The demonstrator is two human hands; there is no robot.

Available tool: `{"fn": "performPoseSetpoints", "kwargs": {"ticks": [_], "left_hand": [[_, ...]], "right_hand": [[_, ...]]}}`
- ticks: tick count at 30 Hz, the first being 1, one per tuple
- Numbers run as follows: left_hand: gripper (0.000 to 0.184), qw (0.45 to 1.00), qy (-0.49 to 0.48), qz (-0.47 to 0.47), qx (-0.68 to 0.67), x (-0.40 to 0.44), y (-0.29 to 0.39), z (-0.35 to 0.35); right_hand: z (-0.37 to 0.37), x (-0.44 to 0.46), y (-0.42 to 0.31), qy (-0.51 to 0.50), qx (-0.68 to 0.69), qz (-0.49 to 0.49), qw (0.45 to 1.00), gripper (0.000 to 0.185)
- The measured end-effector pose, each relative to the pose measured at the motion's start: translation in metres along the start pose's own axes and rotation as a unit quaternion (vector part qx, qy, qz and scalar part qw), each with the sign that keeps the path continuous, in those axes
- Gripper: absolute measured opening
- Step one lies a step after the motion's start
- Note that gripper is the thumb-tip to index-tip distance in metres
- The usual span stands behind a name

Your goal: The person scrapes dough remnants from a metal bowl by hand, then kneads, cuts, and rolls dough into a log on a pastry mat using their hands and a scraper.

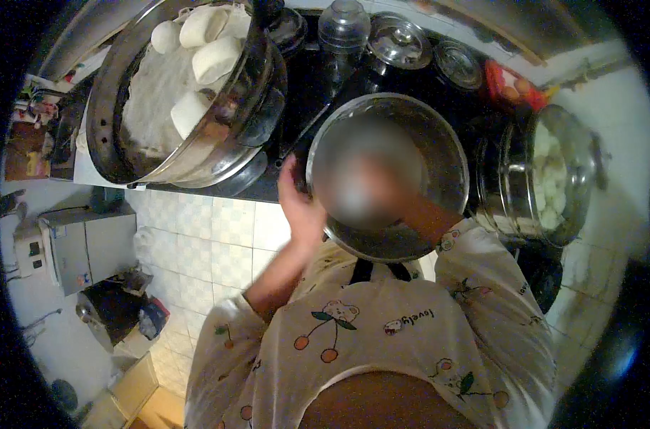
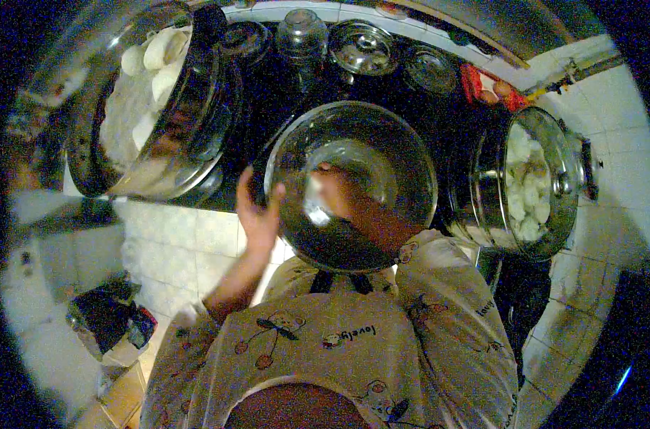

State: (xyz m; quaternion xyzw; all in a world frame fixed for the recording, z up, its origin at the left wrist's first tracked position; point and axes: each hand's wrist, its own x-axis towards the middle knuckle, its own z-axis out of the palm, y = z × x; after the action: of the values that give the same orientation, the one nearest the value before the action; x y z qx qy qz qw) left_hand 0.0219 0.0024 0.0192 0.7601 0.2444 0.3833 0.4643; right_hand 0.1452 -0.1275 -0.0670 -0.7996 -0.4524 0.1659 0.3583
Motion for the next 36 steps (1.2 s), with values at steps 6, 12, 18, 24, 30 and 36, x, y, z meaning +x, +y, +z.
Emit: {"fn": "performPoseSetpoints", "kwargs": {"ticks": [6, 12, 18, 24, 30, 36], "left_hand": [[0.041, 0.926, -0.071, -0.280, -0.242, -0.073, -0.015, 0.006], [0.042, 0.938, -0.023, -0.292, -0.187, -0.058, -0.004, 0.016], [0.040, 0.933, 0.016, -0.300, -0.199, -0.059, 0.005, 0.020], [0.037, 0.946, 0.014, -0.274, -0.174, -0.063, -0.015, 0.021], [0.035, 0.944, 0.001, -0.295, -0.149, -0.056, 0.004, 0.018], [0.034, 0.937, 0.022, -0.295, -0.185, -0.052, 0.012, 0.019]], "right_hand": [[-0.004, 0.025, 0.006, 0.091, 0.011, 0.001, 0.996, 0.017], [-0.004, 0.037, -0.004, 0.042, 0.032, 0.002, 0.999, 0.022], [-0.004, 0.009, -0.026, -0.059, -0.034, -0.070, 0.995, 0.022], [0.041, 0.053, 0.045, -0.068, -0.139, 0.041, 0.987, 0.021], [0.041, 0.034, 0.016, -0.143, -0.145, 0.055, 0.977, 0.023], [0.016, 0.027, 0.032, -0.053, 0.012, -0.097, 0.994, 0.018]]}}
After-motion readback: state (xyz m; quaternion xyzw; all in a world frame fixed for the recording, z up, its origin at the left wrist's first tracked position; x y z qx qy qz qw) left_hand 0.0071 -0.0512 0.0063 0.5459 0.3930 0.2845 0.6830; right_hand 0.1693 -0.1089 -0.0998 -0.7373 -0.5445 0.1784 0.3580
